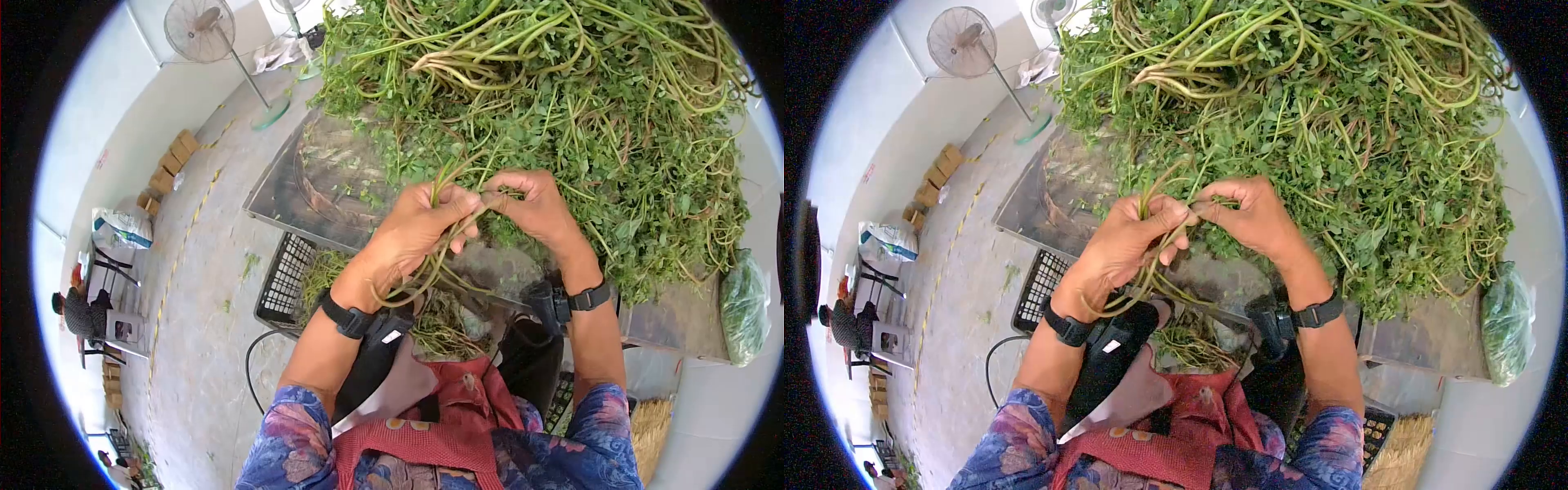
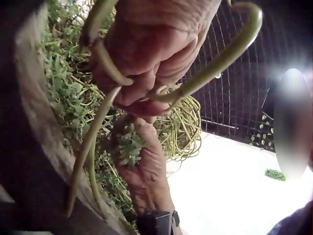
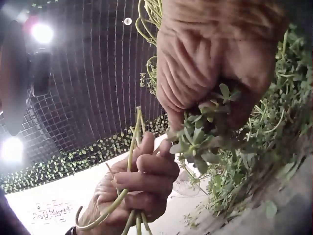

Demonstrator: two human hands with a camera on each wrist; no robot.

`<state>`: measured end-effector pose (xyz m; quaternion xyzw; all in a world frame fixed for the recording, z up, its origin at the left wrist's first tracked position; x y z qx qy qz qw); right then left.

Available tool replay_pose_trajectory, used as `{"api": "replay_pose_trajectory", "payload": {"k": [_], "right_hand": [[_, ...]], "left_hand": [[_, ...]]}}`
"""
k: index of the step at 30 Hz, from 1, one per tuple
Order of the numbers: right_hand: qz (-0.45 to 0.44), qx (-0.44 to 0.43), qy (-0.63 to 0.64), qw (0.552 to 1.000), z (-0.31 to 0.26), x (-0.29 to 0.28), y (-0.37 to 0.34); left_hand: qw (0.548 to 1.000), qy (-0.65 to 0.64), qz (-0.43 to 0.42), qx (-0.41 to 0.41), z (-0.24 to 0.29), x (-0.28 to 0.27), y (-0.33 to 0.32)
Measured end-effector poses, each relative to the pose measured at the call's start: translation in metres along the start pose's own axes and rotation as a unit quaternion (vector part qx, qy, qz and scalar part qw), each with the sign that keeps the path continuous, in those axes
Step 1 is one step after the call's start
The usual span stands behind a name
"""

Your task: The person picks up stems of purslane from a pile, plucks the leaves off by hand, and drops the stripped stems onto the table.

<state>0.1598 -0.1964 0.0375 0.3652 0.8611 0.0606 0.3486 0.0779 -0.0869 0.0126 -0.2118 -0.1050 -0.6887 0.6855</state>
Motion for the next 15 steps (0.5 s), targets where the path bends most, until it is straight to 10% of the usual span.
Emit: {"api": "replay_pose_trajectory", "payload": {"k": [7,15], "right_hand": [[0.162,0.089,0.024,0.983,0.022,-0.025,0.003],[0.038,0.152,0.184,0.97,0.021,-0.007,-0.005]], "left_hand": [[0.998,0.041,0.033,0.047,-0.001,-0.009,0.004],[0.998,0.003,0.021,0.056,0.003,-0.011,0.003]]}}
Point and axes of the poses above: each hand's wrist, its own y-axis towards the middle knuckle, its own x-axis out of the palm, z = x × y, the point moved 7 cm from there along y, towards the middle knuckle, and after that the axes turned 9 degrees about -y, right-handed, at the moved point
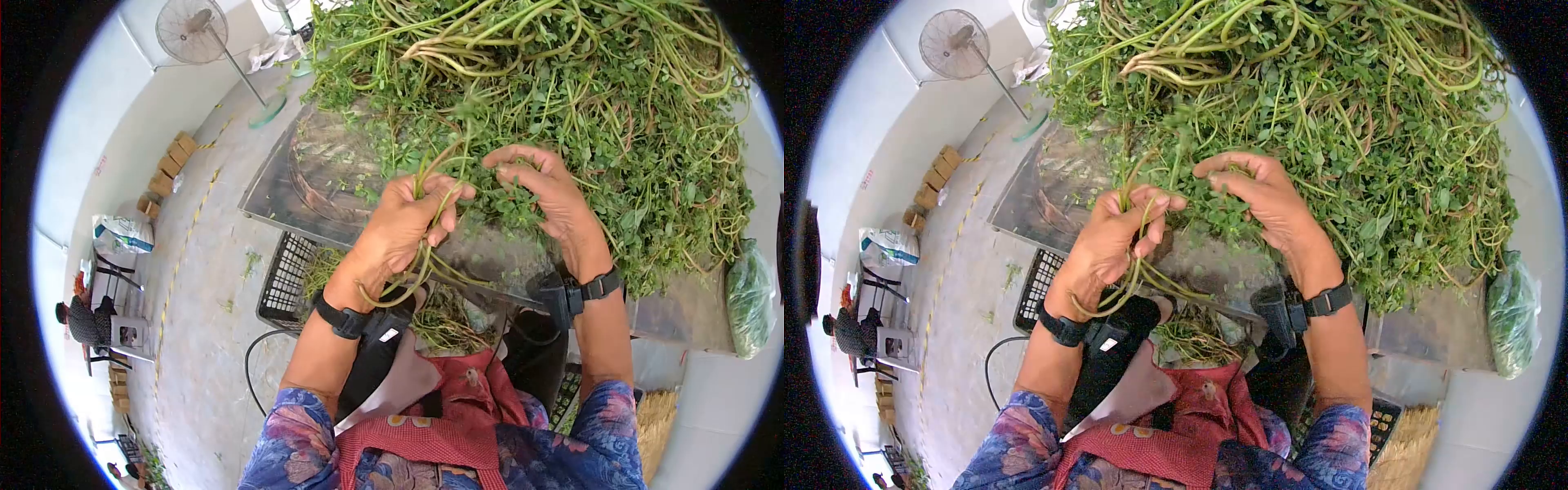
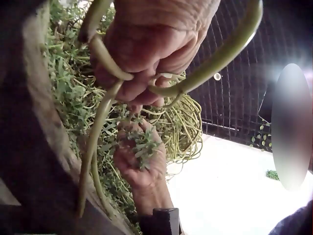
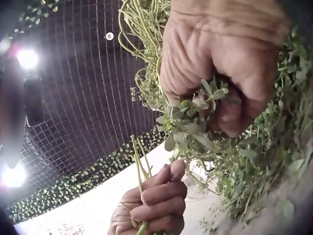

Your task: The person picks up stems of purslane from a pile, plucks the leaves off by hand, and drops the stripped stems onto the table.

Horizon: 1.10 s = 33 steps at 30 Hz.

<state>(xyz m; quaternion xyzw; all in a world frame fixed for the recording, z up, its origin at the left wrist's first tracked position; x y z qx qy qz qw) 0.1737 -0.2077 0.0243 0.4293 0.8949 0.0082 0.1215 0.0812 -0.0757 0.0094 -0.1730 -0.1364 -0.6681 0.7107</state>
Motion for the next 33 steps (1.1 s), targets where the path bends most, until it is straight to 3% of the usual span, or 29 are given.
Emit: {"api": "replay_pose_trajectory", "payload": {"k": [3,5,8,10,11,13,15,17,20,23,28,30,33], "right_hand": [[-0.038,0.04,-0.015,0.998,0.003,0.011,-0.005],[-0.05,0.023,0.007,0.998,0.003,0.018,-0.004],[-0.027,-0.021,-0.013,0.999,0.01,0.022,0.001],[0.031,-0.144,-0.051,0.988,-0.002,0.018,0.002],[0.03,-0.143,-0.05,0.988,-0.002,0.015,0.004],[0.093,-0.045,0.035,0.994,0.008,-0.005,0.007],[0.074,-0.001,0.07,0.995,0.006,-0.014,0.001],[-0.004,-0.042,-0.032,0.999,-0.005,-0.009,-0.002],[-0.015,-0.121,-0.109,0.987,-0.015,0.002,-0.003],[-0.044,-0.14,-0.202,0.968,-0.01,0.009,-0.002],[-0.042,-0.131,-0.238,0.962,-0.01,0.013,-0.004],[-0.027,-0.175,-0.188,0.966,-0.012,0.017,-0.005],[-0.041,-0.188,-0.217,0.957,-0.015,0.022,-0.005]], "left_hand": [[1.0,-0.004,-0.011,0.003,0.002,0.003,-0.002],[1.0,0.0,-0.006,0.001,-0.001,0.002,0.0],[1.0,0.01,0.002,-0.006,-0.002,0.007,0.0],[1.0,0.017,0.003,-0.014,-0.006,0.006,0.0],[1.0,0.005,0.003,-0.007,-0.007,0.004,0.001],[1.0,-0.006,0.001,-0.001,-0.006,0.002,0.001],[1.0,-0.028,0.004,-0.002,-0.003,0.0,0.0],[0.999,-0.042,0.002,0.0,-0.001,-0.001,0.0],[0.999,-0.05,0.016,-0.003,-0.001,-0.004,0.0],[0.998,-0.059,0.001,-0.002,0.0,-0.003,0.001],[0.999,-0.026,0.039,0.009,-0.002,-0.004,0.003],[0.999,-0.024,0.034,0.011,-0.001,-0.004,0.002],[0.999,-0.009,0.043,0.008,0.001,-0.003,0.002]]}}
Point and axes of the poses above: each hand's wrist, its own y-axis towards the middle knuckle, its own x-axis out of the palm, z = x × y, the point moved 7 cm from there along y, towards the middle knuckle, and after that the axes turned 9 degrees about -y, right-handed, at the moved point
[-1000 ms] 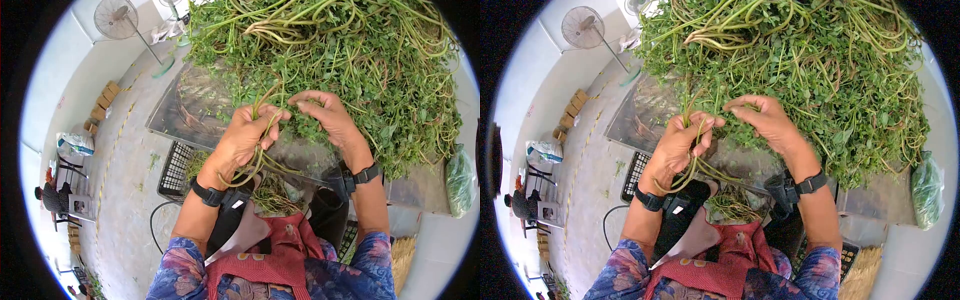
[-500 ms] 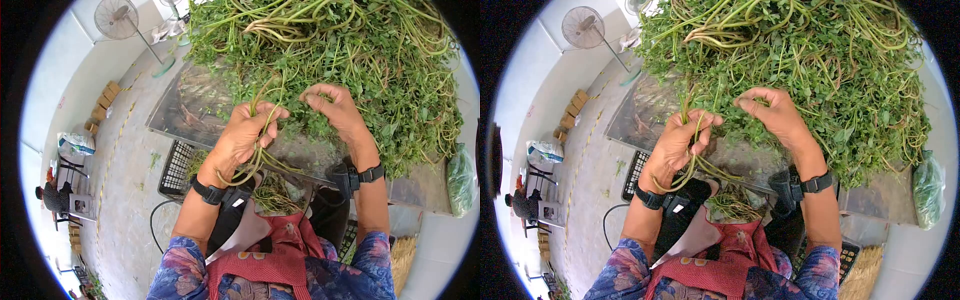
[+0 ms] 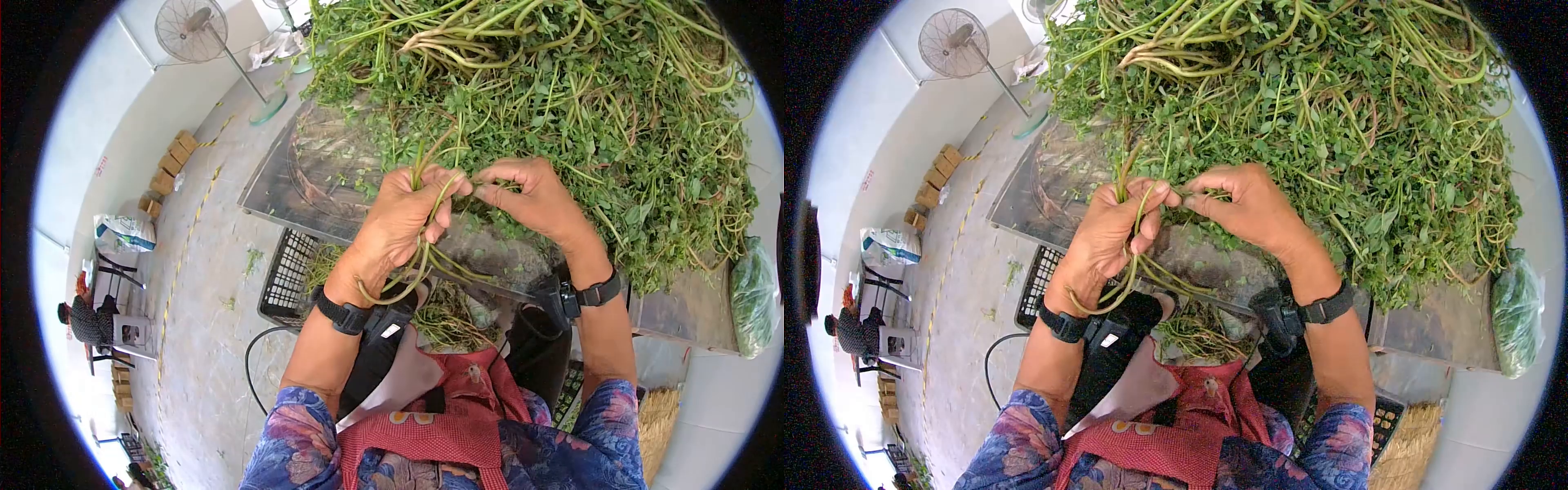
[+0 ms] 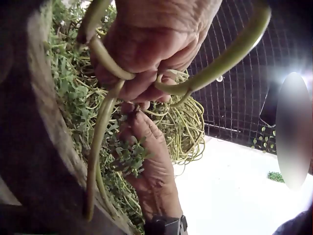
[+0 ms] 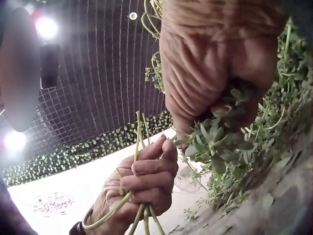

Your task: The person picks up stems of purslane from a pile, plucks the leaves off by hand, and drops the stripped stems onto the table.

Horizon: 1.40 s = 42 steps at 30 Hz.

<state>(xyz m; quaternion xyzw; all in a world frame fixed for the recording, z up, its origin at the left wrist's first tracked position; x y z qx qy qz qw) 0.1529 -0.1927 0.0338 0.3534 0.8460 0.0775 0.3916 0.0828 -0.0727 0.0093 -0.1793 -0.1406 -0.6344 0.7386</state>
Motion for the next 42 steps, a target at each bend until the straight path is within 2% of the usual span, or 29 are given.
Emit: {"api": "replay_pose_trajectory", "payload": {"k": [2,4,6,7,8,10,11,13,14,17,18,20,21,23,24,26,28,29,30,31,33,34,35,36,38,40,42], "right_hand": [[0.015,0.015,-0.042,0.999,-0.004,-0.005,0.0],[0.025,0.034,-0.08,0.996,0.002,-0.003,-0.002],[0.199,0.033,-0.176,0.964,0.01,-0.021,-0.001],[0.227,0.085,-0.102,0.965,0.021,-0.032,-0.002],[0.228,0.155,0.042,0.96,0.036,-0.039,-0.005],[0.22,0.179,0.219,0.934,0.044,-0.046,-0.008],[0.214,0.179,0.222,0.934,0.043,-0.046,-0.009],[0.13,0.17,0.396,0.893,0.037,-0.031,-0.006],[0.129,0.169,0.397,0.893,0.033,-0.029,-0.006],[0.084,0.171,0.209,0.959,0.025,-0.024,-0.005],[0.082,0.169,0.21,0.959,0.022,-0.021,-0.004],[0.057,0.09,0.212,0.971,-0.001,-0.011,-0.005],[0.046,0.11,0.17,0.978,-0.011,-0.008,-0.011],[0.033,0.014,0.112,0.993,-0.042,0.006,-0.014],[0.029,-0.004,0.067,0.997,-0.047,0.014,-0.018],[0.025,-0.022,0.019,0.999,-0.057,0.024,-0.021],[0.047,-0.05,-0.118,0.991,-0.073,0.025,-0.02],[0.068,-0.044,-0.138,0.987,-0.073,0.026,-0.02],[0.066,-0.045,-0.139,0.987,-0.072,0.029,-0.02],[0.072,-0.048,-0.142,0.986,-0.072,0.03,-0.019],[0.079,-0.054,-0.149,0.984,-0.071,0.031,-0.019],[0.073,-0.051,-0.092,0.992,-0.069,0.03,-0.02],[0.068,-0.049,-0.037,0.996,-0.067,0.027,-0.02],[0.073,-0.054,-0.043,0.995,-0.069,0.021,-0.021],[0.068,0.007,-0.083,0.994,-0.064,0.007,-0.025],[0.075,0.0,-0.1,0.992,-0.064,-0.005,-0.029],[0.122,0.068,-0.053,0.989,-0.057,-0.026,-0.032]], "left_hand": [[1.0,0.011,0.016,-0.009,-0.003,-0.003,0.001],[0.999,0.029,-0.021,0.006,-0.005,0.001,0.002],[1.0,0.026,-0.016,-0.006,-0.007,0.0,0.0],[0.999,0.0,-0.037,-0.012,-0.006,0.0,-0.001],[0.998,-0.027,-0.059,-0.015,-0.004,0.002,0.0],[0.997,-0.056,-0.059,-0.015,-0.004,-0.002,0.004],[0.994,-0.084,-0.061,-0.023,-0.004,-0.002,0.004],[0.993,-0.101,-0.048,-0.027,-0.003,0.0,0.002],[0.994,-0.1,-0.047,-0.026,-0.003,-0.001,0.003],[0.994,-0.098,-0.043,-0.03,-0.008,-0.004,0.007],[0.994,-0.098,-0.04,-0.029,-0.008,-0.004,0.007],[0.993,-0.107,-0.032,-0.037,-0.008,-0.002,0.006],[0.993,-0.108,-0.032,-0.037,-0.009,-0.003,0.007],[0.992,-0.123,-0.025,-0.018,-0.012,-0.006,0.01],[0.992,-0.124,-0.025,-0.017,-0.014,-0.006,0.011],[0.998,-0.066,0.004,0.003,-0.014,-0.009,0.013],[0.999,-0.05,0.001,0.021,-0.009,-0.006,0.011],[0.999,-0.014,0.016,0.031,-0.006,-0.006,0.009],[0.998,0.021,0.03,0.041,-0.003,-0.006,0.006],[0.998,-0.027,0.029,0.04,-0.011,-0.006,0.009],[0.999,-0.026,0.012,0.032,-0.011,-0.009,0.008],[0.999,-0.023,-0.007,0.023,-0.011,-0.007,0.008],[0.999,-0.014,0.013,0.03,-0.01,-0.009,0.01],[0.999,-0.014,0.007,0.036,-0.004,-0.007,0.008],[1.0,-0.016,-0.01,-0.009,-0.002,-0.004,0.001],[0.999,-0.032,-0.008,-0.006,-0.002,-0.001,-0.001],[0.999,-0.019,-0.016,-0.032,0.001,-0.001,-0.005]]}}
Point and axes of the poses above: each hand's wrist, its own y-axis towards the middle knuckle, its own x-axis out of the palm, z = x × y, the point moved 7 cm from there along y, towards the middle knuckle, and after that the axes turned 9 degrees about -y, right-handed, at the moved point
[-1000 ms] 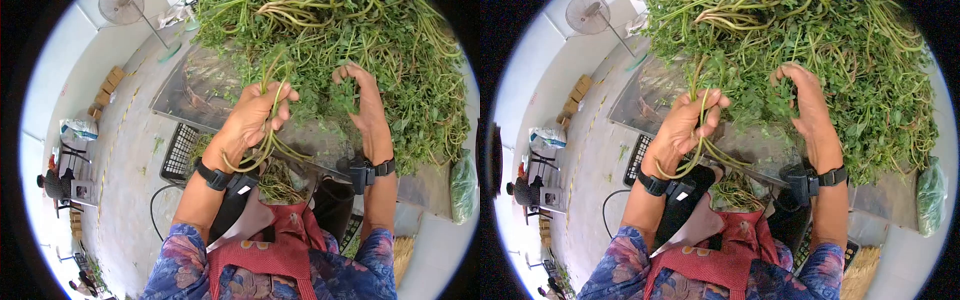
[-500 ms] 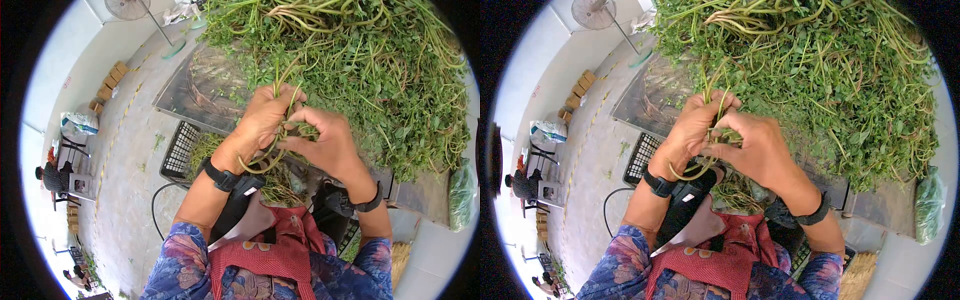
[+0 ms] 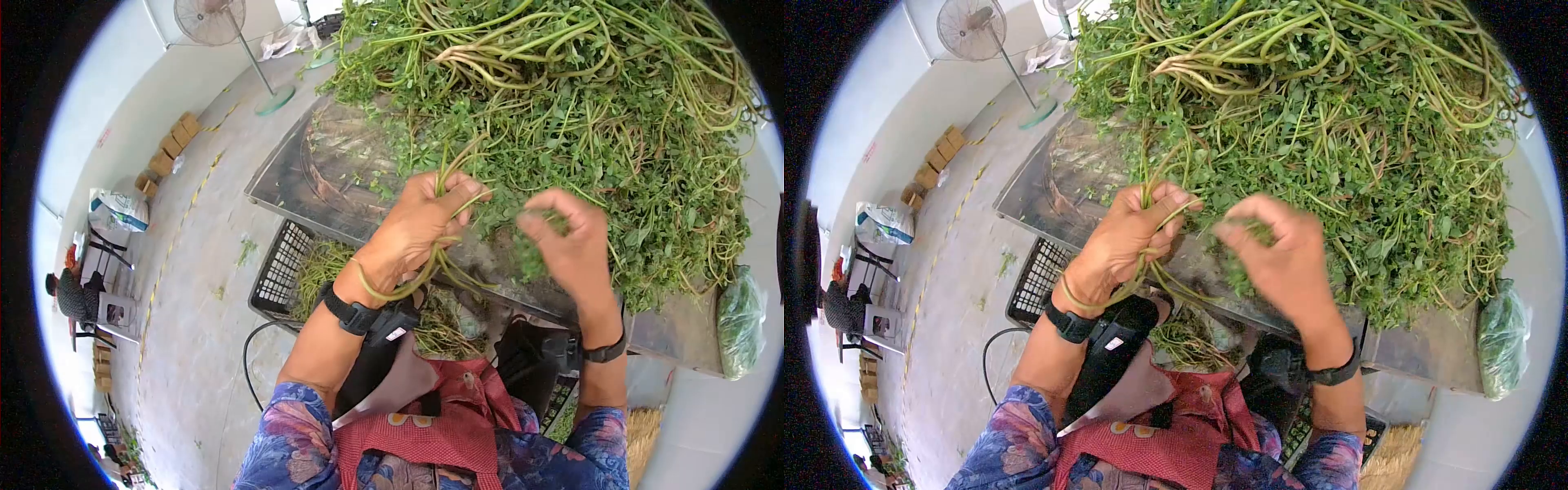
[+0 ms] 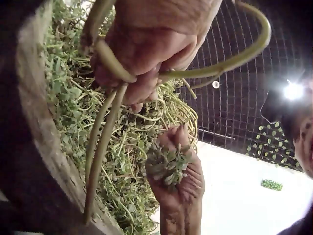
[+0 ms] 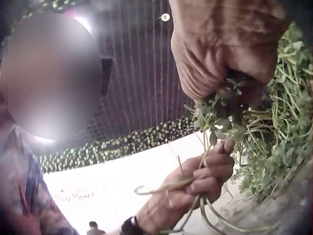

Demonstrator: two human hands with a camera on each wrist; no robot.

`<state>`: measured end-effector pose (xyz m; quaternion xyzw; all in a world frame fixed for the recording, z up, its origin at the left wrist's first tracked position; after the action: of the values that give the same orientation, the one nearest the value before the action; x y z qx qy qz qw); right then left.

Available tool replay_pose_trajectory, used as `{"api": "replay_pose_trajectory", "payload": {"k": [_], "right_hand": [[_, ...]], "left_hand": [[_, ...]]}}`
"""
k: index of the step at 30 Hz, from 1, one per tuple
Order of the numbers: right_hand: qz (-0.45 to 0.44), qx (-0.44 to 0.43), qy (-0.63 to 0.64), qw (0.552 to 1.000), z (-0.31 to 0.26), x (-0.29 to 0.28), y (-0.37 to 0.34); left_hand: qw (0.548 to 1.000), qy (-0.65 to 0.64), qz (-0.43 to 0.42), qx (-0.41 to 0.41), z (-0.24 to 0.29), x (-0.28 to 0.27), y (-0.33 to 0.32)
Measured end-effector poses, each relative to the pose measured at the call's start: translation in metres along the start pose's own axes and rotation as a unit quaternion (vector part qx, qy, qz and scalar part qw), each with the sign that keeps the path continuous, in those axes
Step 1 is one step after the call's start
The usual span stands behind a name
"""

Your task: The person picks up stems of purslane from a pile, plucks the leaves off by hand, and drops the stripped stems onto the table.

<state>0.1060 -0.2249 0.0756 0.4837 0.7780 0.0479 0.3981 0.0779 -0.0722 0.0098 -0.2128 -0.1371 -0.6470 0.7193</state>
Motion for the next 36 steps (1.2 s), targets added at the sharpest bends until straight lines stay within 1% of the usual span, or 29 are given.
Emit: {"api": "replay_pose_trajectory", "payload": {"k": [1,2,4,5,6,8,9,10,12,13,14,16,20,22,23,25,29,31,32,34,35,36], "right_hand": [[0.008,0.03,0.006,1.0,0.005,-0.008,0.003],[0.01,0.03,0.003,0.999,0.008,-0.01,0.008],[0.066,-0.052,-0.021,0.996,0.005,-0.019,0.016],[0.052,-0.071,-0.029,0.996,0.005,-0.018,0.019],[0.054,-0.069,-0.03,0.996,0.009,-0.018,0.023],[0.008,-0.165,-0.098,0.981,0.0,-0.007,0.025],[-0.014,-0.165,-0.101,0.981,-0.002,-0.003,0.024],[-0.014,-0.164,-0.1,0.981,0.0,-0.003,0.025],[-0.059,-0.152,-0.23,0.959,0.011,0.005,0.026],[-0.047,-0.156,-0.195,0.967,0.016,0.004,0.027],[-0.048,-0.155,-0.195,0.967,0.017,0.005,0.026],[-0.028,-0.173,-0.152,0.973,0.014,0.005,0.022],[-0.051,-0.172,-0.175,0.968,0.016,0.007,0.019],[-0.001,-0.186,-0.123,0.975,0.014,0.002,0.018],[-0.003,-0.187,-0.123,0.975,0.013,0.001,0.017],[-0.041,-0.151,-0.163,0.974,0.017,-0.001,0.017],[-0.045,-0.159,-0.17,0.972,0.01,-0.007,0.009],[-0.051,-0.159,-0.232,0.958,0.009,-0.006,0.004],[-0.051,-0.16,-0.233,0.958,0.009,-0.004,0.004],[-0.007,-0.17,-0.249,0.953,0.009,-0.004,0.003],[-0.008,-0.171,-0.249,0.953,0.009,-0.004,0.004],[0.036,-0.081,-0.213,0.973,0.02,-0.013,0.009]], "left_hand": [[1.0,0.0,-0.002,-0.001,-0.001,0.0,-0.001],[1.0,-0.003,-0.016,-0.004,-0.002,0.003,-0.002],[0.999,-0.004,-0.034,-0.005,0.0,0.006,-0.003],[0.998,-0.004,-0.054,-0.017,-0.001,0.009,-0.005],[0.997,-0.004,-0.074,-0.031,-0.002,0.013,-0.007],[0.997,0.006,-0.073,-0.032,-0.001,0.016,-0.01],[0.997,0.017,-0.069,-0.031,0.0,0.016,-0.011],[0.997,0.017,-0.069,-0.032,0.0,0.015,-0.011],[0.993,0.027,-0.103,-0.04,-0.004,0.017,-0.012],[0.993,0.027,-0.103,-0.042,-0.005,0.016,-0.013],[0.993,0.034,-0.107,-0.043,-0.006,0.017,-0.013],[0.992,0.041,-0.109,-0.043,-0.005,0.016,-0.014],[0.989,0.019,-0.133,-0.057,-0.003,0.023,-0.019],[0.988,0.014,-0.14,-0.058,-0.002,0.027,-0.02],[0.987,0.015,-0.146,-0.062,-0.003,0.029,-0.02],[0.987,0.014,-0.149,-0.064,-0.004,0.029,-0.021],[0.987,-0.032,-0.144,-0.063,-0.004,0.023,-0.017],[0.987,-0.047,-0.142,-0.063,-0.004,0.023,-0.017],[0.989,-0.036,-0.131,-0.065,-0.005,0.023,-0.018],[0.99,-0.026,-0.121,-0.067,-0.006,0.024,-0.019],[0.99,-0.019,-0.118,-0.074,-0.008,0.026,-0.019],[0.99,-0.012,-0.114,-0.08,-0.01,0.026,-0.02]]}}
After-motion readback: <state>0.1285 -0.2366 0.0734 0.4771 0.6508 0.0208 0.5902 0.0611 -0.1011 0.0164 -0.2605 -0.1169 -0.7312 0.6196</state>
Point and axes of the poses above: each hand's wrist, its own y-axis towards the middle knuckle, its own x-axis out of the palm, z = x × y, the point moved 7 cm from there along y, towards the middle knuckle, and after that the axes turned 9 degrees about -y, right-handed, at the moved point
